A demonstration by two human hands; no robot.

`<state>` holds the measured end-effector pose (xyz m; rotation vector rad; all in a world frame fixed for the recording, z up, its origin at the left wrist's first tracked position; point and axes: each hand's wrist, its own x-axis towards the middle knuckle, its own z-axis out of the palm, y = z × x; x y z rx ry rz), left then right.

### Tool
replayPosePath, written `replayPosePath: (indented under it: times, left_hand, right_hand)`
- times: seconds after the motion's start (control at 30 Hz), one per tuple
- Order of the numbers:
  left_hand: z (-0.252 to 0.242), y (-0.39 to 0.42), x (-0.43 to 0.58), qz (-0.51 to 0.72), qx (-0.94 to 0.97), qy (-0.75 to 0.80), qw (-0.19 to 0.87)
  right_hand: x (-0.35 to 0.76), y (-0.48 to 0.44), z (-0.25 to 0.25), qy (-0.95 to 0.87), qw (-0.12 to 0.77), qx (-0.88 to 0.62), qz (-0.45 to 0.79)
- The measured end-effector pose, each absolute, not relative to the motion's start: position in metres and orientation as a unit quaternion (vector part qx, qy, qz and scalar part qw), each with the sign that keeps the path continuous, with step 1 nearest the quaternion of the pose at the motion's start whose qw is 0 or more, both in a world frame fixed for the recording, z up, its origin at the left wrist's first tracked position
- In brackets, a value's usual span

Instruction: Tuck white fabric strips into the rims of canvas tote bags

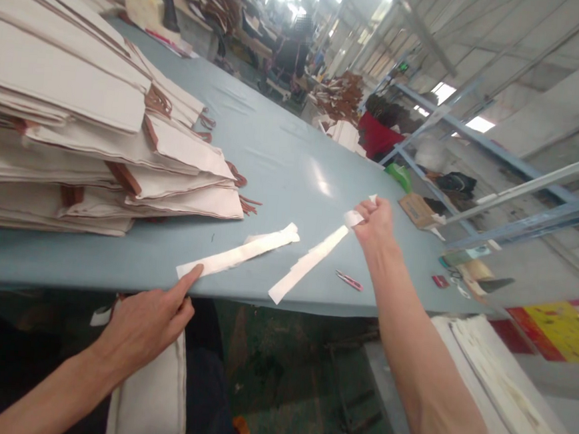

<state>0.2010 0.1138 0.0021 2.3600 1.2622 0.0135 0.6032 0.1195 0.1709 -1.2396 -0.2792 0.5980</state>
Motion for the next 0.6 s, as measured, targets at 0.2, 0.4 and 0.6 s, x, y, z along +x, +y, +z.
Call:
replayPosePath:
  times: [0.2,0.4,0.6]
  left_hand:
    - [-0.01,0.105,0.177,0.136,0.829,0.429,0.331]
    - [0.009,0.056,0.168,0.219,0.754,0.34,0.517]
    - [0.02,0.031,0.157,0.319,0.608,0.355,0.634]
  right_hand:
    - [0.461,0.109,0.167,-0.183,0.707,-0.524,0.437]
    - [0.337,0.095,0.16,-0.255,0.657,-0.398,0.587]
    - [0.278,0.074,0.149,-0.272,0.659,-0.358,0.604]
